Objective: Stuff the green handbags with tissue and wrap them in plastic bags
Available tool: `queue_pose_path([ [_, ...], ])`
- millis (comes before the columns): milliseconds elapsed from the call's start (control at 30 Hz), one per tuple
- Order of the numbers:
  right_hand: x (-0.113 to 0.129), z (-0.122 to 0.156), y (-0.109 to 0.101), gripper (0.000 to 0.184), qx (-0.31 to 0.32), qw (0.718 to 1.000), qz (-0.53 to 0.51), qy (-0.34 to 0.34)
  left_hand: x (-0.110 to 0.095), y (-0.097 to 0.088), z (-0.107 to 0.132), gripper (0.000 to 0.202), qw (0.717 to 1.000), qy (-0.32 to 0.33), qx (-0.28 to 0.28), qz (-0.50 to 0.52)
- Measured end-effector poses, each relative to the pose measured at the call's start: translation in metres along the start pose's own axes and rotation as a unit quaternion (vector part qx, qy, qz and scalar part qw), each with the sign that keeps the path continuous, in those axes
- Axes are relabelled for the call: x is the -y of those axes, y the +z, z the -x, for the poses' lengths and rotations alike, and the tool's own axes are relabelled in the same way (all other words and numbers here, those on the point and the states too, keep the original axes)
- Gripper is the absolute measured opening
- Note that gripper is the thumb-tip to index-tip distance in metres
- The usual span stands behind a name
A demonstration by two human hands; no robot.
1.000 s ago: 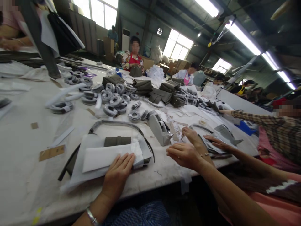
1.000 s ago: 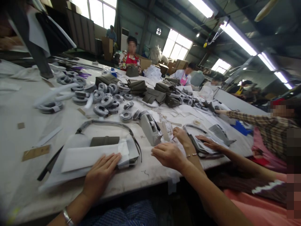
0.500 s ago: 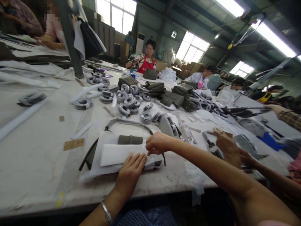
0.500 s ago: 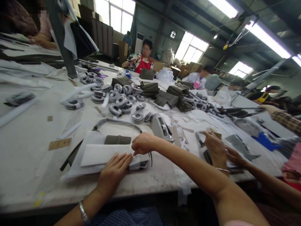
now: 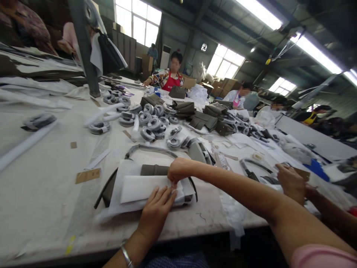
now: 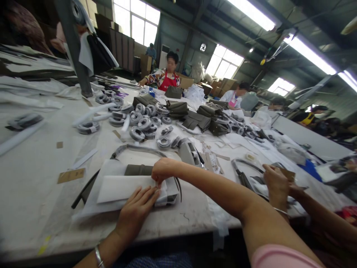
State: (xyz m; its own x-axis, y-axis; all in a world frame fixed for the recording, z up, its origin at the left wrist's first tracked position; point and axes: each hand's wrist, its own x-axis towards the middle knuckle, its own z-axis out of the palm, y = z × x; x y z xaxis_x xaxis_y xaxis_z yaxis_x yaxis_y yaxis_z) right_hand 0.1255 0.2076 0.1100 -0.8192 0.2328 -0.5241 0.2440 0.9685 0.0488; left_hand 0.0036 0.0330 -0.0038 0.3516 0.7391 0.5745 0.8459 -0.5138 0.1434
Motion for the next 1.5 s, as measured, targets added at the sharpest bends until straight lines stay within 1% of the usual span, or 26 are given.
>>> queue_pose_path([
  [100,-0.008,-0.004,0.002,0.025,-0.019,1.0,-0.001,0.016,0.001,0.0,0.001,0.045,1.0,0.003,-0.007,-0.009],
  [233,-0.019,-0.007,0.004,0.032,-0.016,0.998,-0.037,0.042,0.001,0.002,0.001,0.044,1.0,0.007,-0.01,-0.014],
  [333,-0.03,-0.009,0.007,0.039,-0.042,0.994,-0.073,0.072,0.001,0.004,0.002,0.045,1.0,0.005,-0.001,-0.013],
  [400,-0.039,-0.01,0.012,0.043,-0.058,0.985,-0.125,0.101,0.001,0.006,0.002,0.046,1.0,0.003,0.002,-0.013],
  [433,-0.044,-0.01,0.015,0.042,-0.063,0.979,-0.153,0.117,0.001,0.006,0.002,0.046,1.0,0.002,0.003,-0.013],
  [500,-0.051,-0.007,0.021,0.035,-0.083,0.965,-0.192,0.158,0.001,0.006,0.002,0.046,1.0,0.002,0.002,-0.015],
  [600,-0.054,0.003,0.028,0.016,-0.146,0.943,-0.187,0.233,0.001,0.005,0.002,0.048,1.0,0.006,0.0,-0.021],
  [633,-0.051,0.008,0.03,0.014,-0.171,0.934,-0.182,0.255,0.001,0.005,0.002,0.048,1.0,0.007,-0.003,-0.023],
  [700,-0.039,0.016,0.036,0.02,-0.216,0.919,-0.18,0.276,0.001,0.005,0.002,0.047,0.999,0.009,-0.009,-0.029],
  [767,-0.022,0.022,0.044,0.028,-0.24,0.917,-0.188,0.258,0.001,0.005,0.002,0.046,0.999,0.012,-0.019,-0.034],
  [867,0.0,0.024,0.057,0.053,-0.232,0.929,-0.203,0.206,0.001,0.005,0.002,0.045,0.999,0.017,-0.027,-0.037],
  [933,0.007,0.02,0.064,0.065,-0.213,0.933,-0.21,0.202,0.001,0.004,0.002,0.046,0.999,0.018,-0.023,-0.04],
  [967,0.006,0.017,0.066,0.065,-0.204,0.932,-0.212,0.21,0.0,0.004,0.002,0.046,0.999,0.018,-0.019,-0.041],
  [1067,-0.003,0.007,0.069,0.044,-0.185,0.929,-0.22,0.232,-0.001,0.003,0.003,0.045,0.999,0.015,-0.013,-0.044],
  [1133,-0.011,0.0,0.069,0.033,-0.185,0.926,-0.229,0.236,-0.001,0.003,0.003,0.045,0.999,0.014,-0.016,-0.045],
  [1233,-0.018,-0.004,0.068,0.033,-0.198,0.917,-0.246,0.245,-0.002,0.003,0.004,0.044,0.999,0.013,-0.017,-0.042],
  [1300,-0.015,0.0,0.067,0.034,-0.217,0.907,-0.254,0.255,-0.002,0.003,0.003,0.044,0.999,0.009,-0.014,-0.038],
  [1367,-0.001,0.011,0.067,0.031,-0.247,0.895,-0.256,0.268,-0.003,0.002,0.003,0.047,0.999,0.006,-0.011,-0.033],
  [1400,0.01,0.018,0.068,0.029,-0.271,0.887,-0.255,0.274,-0.003,0.001,0.002,0.048,0.999,0.006,-0.01,-0.03],
  [1433,0.024,0.025,0.07,0.029,-0.301,0.878,-0.252,0.273,-0.004,0.0,0.001,0.048,1.0,0.006,-0.01,-0.025],
  [1500,0.057,0.038,0.077,0.032,-0.365,0.863,-0.244,0.251,-0.005,-0.003,-0.002,0.045,1.0,0.003,-0.01,-0.006],
])
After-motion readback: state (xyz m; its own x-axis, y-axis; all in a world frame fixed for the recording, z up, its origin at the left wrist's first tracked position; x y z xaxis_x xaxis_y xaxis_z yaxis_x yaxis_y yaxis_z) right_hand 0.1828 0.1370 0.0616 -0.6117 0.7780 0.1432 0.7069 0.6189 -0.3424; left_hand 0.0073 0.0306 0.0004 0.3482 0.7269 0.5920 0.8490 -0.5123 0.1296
